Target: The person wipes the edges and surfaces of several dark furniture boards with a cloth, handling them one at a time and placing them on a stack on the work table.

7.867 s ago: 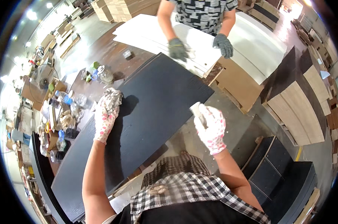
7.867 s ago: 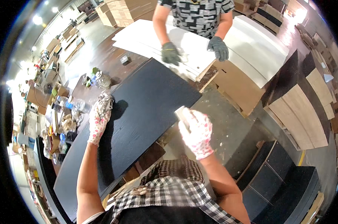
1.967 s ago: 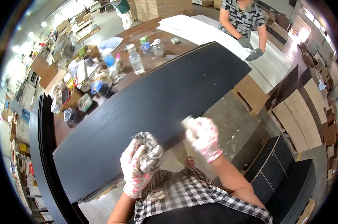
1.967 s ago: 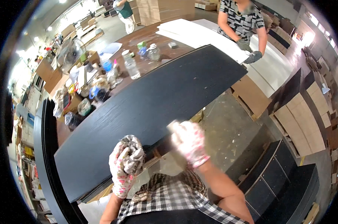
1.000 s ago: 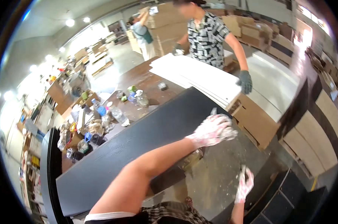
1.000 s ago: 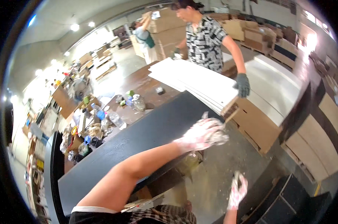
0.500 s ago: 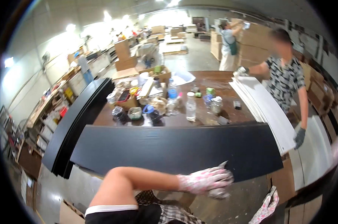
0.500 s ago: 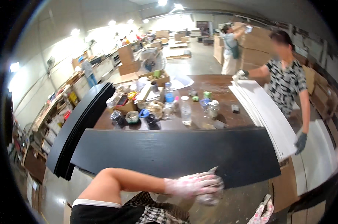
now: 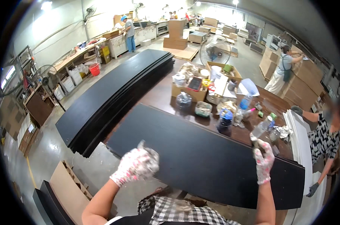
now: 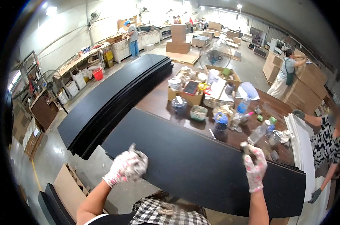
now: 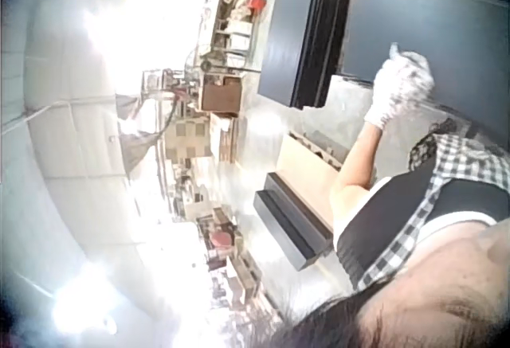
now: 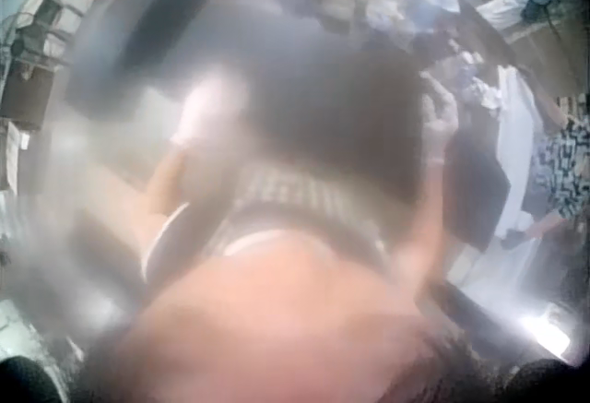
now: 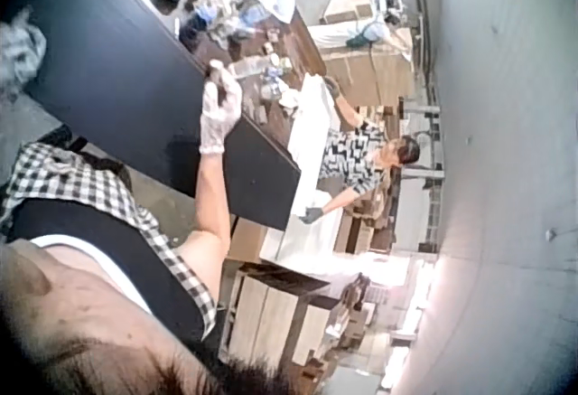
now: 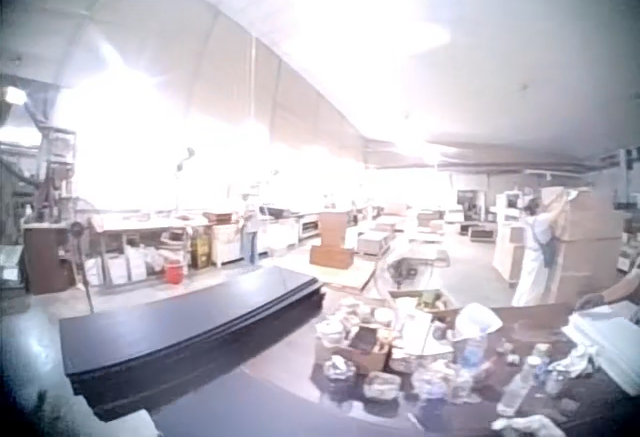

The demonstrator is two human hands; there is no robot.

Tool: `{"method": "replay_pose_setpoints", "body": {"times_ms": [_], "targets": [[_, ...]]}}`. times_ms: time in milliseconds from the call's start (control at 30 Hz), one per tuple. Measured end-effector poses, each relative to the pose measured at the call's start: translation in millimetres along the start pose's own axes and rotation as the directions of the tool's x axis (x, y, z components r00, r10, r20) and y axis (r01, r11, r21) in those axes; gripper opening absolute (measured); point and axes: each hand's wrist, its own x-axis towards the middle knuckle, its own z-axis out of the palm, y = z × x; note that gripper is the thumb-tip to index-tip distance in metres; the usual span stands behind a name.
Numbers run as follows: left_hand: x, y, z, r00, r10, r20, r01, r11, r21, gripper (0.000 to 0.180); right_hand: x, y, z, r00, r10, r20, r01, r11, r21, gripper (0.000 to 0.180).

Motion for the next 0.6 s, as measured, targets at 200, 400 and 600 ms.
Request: {"method": "replay_pose_setpoints", "body": {"times_ms": [200,400,600], "targets": [[-37,-212,-7,0.631,-0.611,-0.478,0.047,0.645,-0.762,0.038,51,14,195,0.954,0.258,0.156,-0.301,0.84,0.452,0.026],[91,-159,-75,0.935,-0.02,-0.354,-0.062,0.974,-0.218,0.039,45,29,254,0.944,0.33,0.032,-0.304,0.823,0.481,0.028],[216,-82,-11,0.911,0.341,-0.23,-0.4,0.865,-0.302,0.06,50,44,249,0.921,0.385,0.066,-0.361,0.773,0.522,0.029]]}}
